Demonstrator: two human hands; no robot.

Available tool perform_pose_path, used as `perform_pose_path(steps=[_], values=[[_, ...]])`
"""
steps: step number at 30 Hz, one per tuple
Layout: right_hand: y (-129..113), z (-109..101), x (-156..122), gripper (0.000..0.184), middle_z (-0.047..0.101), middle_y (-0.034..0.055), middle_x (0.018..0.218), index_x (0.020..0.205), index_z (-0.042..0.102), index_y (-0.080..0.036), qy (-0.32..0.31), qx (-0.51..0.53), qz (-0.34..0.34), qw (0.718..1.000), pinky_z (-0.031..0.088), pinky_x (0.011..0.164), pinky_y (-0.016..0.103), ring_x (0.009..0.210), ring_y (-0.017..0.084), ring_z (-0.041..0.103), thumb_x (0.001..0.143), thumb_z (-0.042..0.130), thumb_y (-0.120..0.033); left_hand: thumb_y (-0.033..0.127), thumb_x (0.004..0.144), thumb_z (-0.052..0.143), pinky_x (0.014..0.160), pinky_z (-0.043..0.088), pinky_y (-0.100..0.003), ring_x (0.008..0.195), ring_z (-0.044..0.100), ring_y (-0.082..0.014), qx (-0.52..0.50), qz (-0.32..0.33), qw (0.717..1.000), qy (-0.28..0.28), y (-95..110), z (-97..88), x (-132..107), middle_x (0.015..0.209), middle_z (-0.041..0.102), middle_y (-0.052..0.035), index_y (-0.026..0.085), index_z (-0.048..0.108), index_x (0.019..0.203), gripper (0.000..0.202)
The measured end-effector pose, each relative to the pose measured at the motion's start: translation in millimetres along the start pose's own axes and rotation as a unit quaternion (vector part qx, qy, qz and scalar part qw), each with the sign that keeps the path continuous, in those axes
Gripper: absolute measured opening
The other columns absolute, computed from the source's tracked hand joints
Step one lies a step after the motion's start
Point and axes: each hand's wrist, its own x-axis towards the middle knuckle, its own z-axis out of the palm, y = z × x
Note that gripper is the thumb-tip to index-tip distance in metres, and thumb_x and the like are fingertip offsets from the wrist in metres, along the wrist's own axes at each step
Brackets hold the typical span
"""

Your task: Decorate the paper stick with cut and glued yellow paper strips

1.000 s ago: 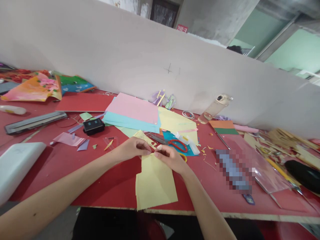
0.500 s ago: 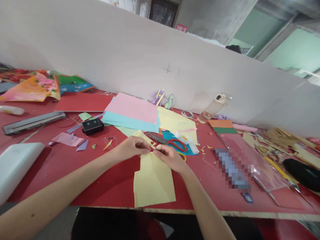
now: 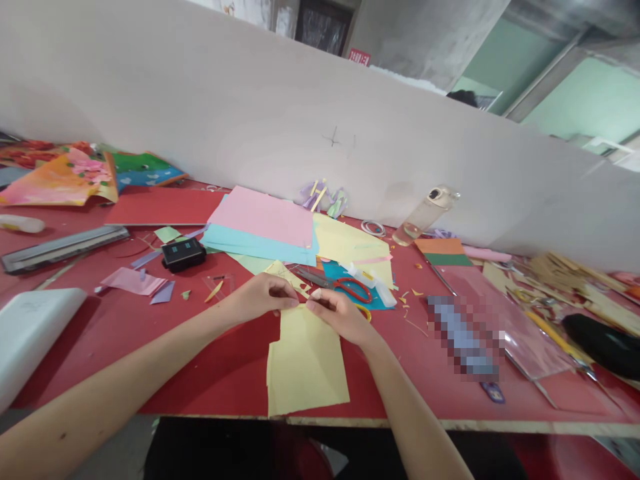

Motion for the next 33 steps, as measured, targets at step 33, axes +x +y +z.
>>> perform_pose_path(steps=[33], values=[[-5, 4, -5, 0.026, 0.046, -0.0028, 0.073, 0.08, 0.055, -0.019, -0.011, -0.021, -0.006, 1.0, 0.033, 0.06, 0.023, 0.067, 0.012, 0.042, 0.09, 0.052, -0.043, 0.04, 0.086, 0.05, 0.057, 0.034, -0.022, 0.064, 0.051, -0.0135, 0.16, 0.063, 0.984, -0.039, -9, 1.6, -2, 0.071, 0.06, -0.0017, 0.016, 0.066, 0.082, 0.03]])
